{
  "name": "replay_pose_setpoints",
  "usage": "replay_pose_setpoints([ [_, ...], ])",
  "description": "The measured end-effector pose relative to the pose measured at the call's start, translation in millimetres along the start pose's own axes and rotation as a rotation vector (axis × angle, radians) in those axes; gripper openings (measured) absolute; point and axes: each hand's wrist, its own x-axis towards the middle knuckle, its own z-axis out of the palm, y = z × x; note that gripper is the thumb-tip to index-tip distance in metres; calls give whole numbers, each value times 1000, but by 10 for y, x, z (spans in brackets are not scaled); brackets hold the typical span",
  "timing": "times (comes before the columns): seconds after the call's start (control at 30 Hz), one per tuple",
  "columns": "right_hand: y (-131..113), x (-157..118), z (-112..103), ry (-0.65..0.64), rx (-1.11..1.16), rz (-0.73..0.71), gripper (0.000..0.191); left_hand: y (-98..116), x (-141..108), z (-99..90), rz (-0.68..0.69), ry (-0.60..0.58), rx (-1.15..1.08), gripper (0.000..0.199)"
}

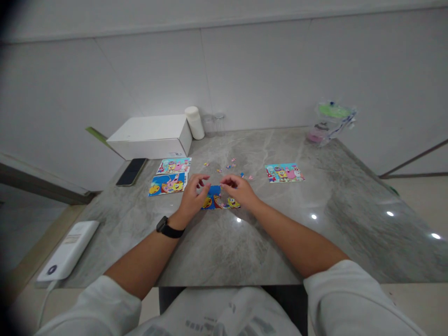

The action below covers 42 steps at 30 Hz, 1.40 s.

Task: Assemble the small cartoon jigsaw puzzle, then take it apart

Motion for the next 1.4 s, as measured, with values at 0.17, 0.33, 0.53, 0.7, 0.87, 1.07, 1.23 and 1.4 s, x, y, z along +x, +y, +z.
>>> replay_pose_setpoints([
  [0.17, 4, 37, -87, 42, 178, 122, 34, 37, -9, -34, 80, -79, 75, 19],
  [0.33, 6, 84, -183, 28, 6, 91, 25, 12, -26, -9, 178, -185, 206, 15],
  [0.53, 15, 68, -244, -120, -226, 84, 12, -37, -62, 12, 253, -395, 345, 15],
  [0.7, -73, 22, -236, -255, -435, 43, 9, -5, -71, -3, 278, -471, 329, 18],
  [0.87, -159, -12, -249, -329, -517, 45, 9, 22, -71, -13, 271, -503, 333, 16],
  [1.07, -125, -31, -230, -361, -556, 61, 11, 44, -83, 0, 279, -513, 339, 13],
  [1.23, -112, -43, -194, -354, -614, 63, 11, 37, -85, 13, 279, -520, 337, 13],
  [1.4, -102, -50, -171, -335, -685, 37, 10, 25, -89, 19, 286, -516, 349, 14],
])
